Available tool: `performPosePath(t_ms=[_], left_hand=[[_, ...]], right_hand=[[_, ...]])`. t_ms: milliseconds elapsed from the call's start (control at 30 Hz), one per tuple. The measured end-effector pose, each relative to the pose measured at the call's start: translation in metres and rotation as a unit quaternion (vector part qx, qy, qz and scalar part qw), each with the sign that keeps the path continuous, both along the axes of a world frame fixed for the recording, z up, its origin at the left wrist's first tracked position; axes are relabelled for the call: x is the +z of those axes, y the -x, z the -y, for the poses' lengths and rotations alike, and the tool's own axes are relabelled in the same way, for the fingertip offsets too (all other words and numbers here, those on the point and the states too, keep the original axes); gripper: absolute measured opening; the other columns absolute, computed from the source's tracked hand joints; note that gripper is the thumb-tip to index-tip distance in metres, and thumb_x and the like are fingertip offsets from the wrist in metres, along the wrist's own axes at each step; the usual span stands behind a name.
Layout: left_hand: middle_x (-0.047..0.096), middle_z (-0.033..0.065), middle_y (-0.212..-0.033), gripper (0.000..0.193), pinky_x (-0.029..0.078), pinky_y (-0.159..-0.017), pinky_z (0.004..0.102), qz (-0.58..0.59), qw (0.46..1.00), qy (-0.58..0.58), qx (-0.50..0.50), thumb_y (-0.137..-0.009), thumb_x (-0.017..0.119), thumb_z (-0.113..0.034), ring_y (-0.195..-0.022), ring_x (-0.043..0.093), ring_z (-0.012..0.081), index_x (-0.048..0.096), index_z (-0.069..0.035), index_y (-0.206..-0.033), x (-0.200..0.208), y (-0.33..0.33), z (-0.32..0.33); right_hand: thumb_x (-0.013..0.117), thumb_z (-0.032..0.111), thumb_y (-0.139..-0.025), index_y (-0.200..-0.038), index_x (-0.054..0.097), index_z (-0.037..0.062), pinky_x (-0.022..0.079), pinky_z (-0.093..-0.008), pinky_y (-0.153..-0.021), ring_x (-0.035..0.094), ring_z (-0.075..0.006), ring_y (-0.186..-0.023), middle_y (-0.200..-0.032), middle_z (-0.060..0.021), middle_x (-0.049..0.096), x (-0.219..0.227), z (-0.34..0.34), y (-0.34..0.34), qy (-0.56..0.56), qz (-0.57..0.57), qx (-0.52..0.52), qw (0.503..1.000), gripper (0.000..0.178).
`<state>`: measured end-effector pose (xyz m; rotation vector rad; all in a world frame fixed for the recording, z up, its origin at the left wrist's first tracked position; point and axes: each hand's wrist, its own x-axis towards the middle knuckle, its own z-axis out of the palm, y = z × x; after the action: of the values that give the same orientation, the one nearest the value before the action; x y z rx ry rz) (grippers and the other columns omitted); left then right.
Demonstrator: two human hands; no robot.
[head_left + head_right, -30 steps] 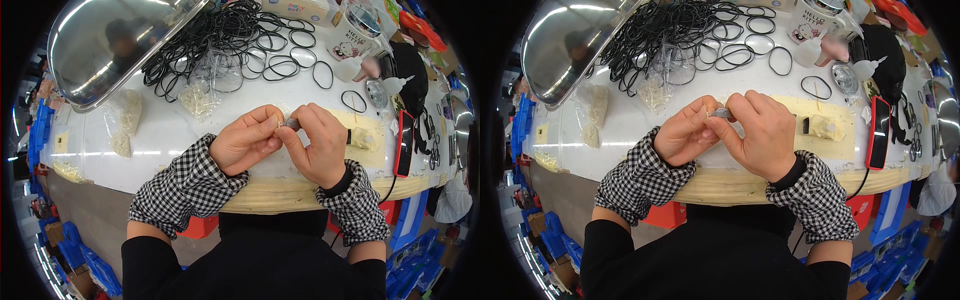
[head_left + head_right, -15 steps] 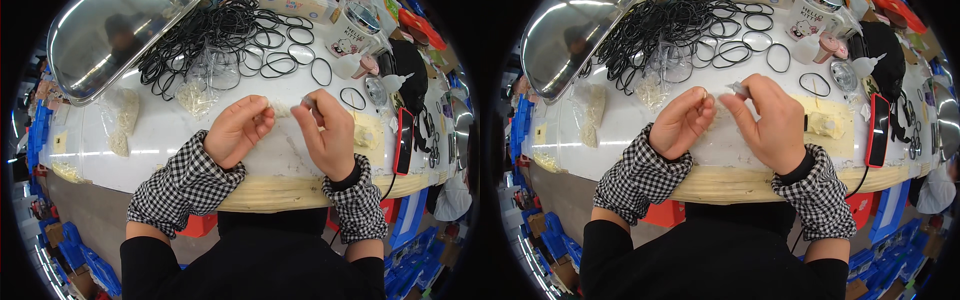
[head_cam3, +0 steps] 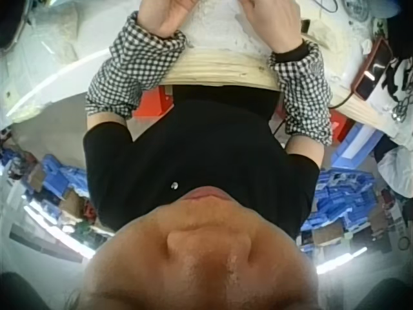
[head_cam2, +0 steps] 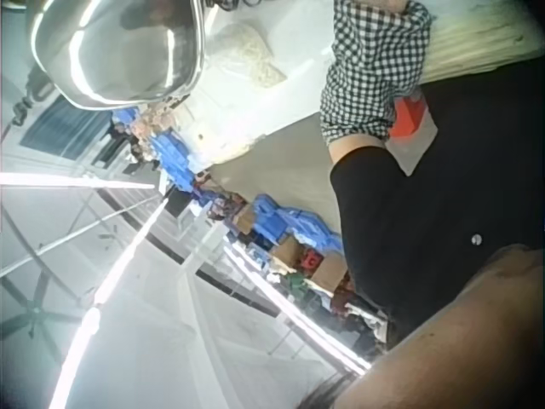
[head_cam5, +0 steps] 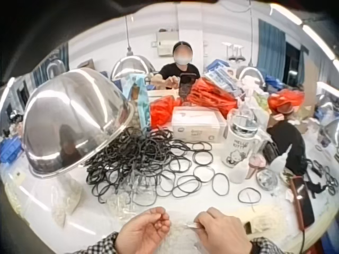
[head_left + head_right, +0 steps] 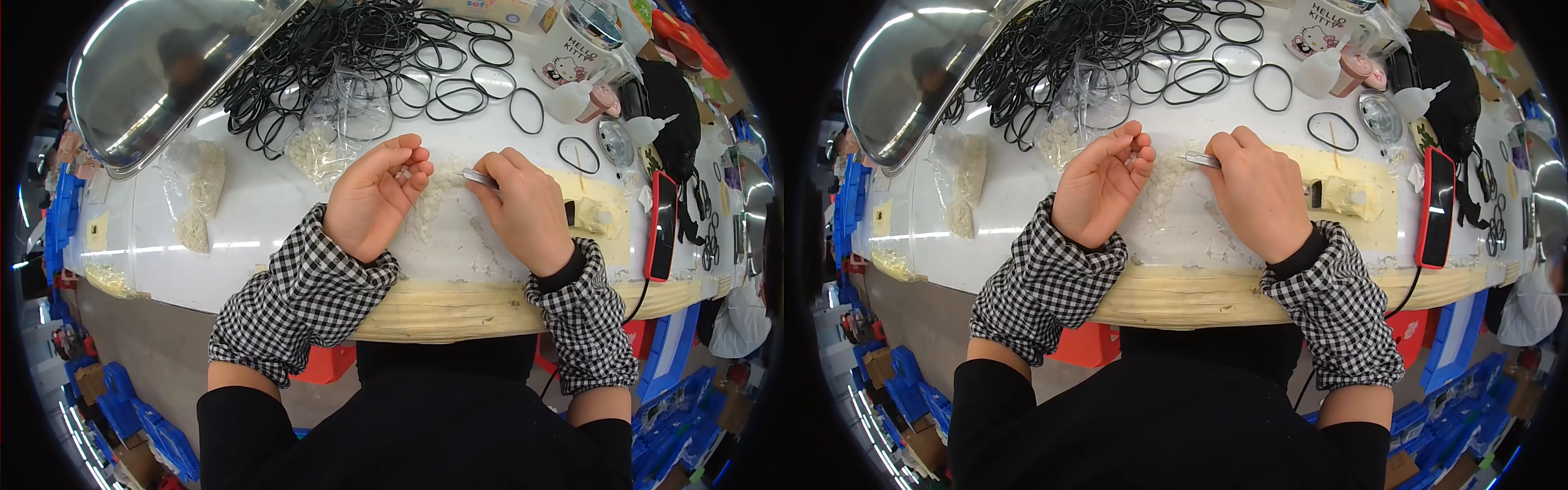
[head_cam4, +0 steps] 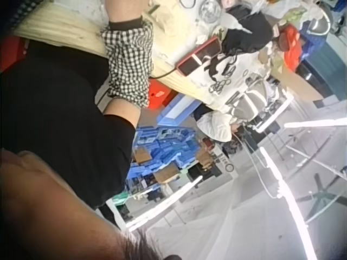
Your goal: Assembling or inspecting small white plastic components on a workbench.
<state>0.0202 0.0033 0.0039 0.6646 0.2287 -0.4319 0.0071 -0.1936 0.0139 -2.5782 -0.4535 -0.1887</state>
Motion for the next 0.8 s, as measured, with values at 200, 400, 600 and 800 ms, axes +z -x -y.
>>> performPosePath(t_ms=[200,400,600,800], left_hand=[[0.055,0.007,-0.096,0.019,0.048,-0.08,0.0246,0.009,1.0,-0.02,-0.006,-0.091,0.053,-0.011,-0.088,0.055,0.0146,0.053,0.002,-0.105,-0.001,0.0,-0.001],[0.056,0.0065,-0.093,0.019,0.05,-0.076,0.0227,-0.005,1.0,-0.015,0.005,-0.092,0.054,-0.013,-0.084,0.056,0.0138,0.054,0.002,-0.104,-0.001,-0.001,-0.001],[0.058,0.0035,-0.093,0.02,0.049,-0.075,0.0207,0.038,0.991,-0.123,-0.043,-0.093,0.055,-0.013,-0.082,0.056,0.0094,0.056,0.001,-0.107,0.006,0.002,0.004],[0.06,0.002,-0.089,0.018,0.046,-0.072,0.0189,0.071,0.975,-0.171,-0.126,-0.094,0.056,-0.015,-0.079,0.056,0.0076,0.058,0.0,-0.103,0.001,0.008,0.007]], right_hand=[[0.064,0.01,-0.078,-0.085,0.056,0.0064,0.046,-0.0372,-0.056,0.059,-0.0295,-0.064,-0.08,-0.0082,0.056,-0.009,-0.003,-0.004,0.008,0.029,-0.001,1.0,0.011],[0.064,0.009,-0.077,-0.086,0.055,0.0066,0.046,-0.0368,-0.056,0.059,-0.0282,-0.067,-0.082,-0.0078,0.056,-0.007,-0.008,0.0,0.023,0.024,0.035,0.999,0.014],[0.062,0.004,-0.077,-0.089,0.054,0.0029,0.047,-0.0356,-0.058,0.06,-0.0292,-0.069,-0.083,-0.0113,0.057,-0.004,-0.006,0.0,-0.072,0.017,0.051,0.996,0.014],[0.061,0.002,-0.081,-0.088,0.054,-0.002,0.045,-0.0316,-0.056,0.057,-0.0248,-0.065,-0.079,-0.014,0.057,0.007,-0.01,-0.001,-0.243,-0.053,0.049,0.967,0.01]])
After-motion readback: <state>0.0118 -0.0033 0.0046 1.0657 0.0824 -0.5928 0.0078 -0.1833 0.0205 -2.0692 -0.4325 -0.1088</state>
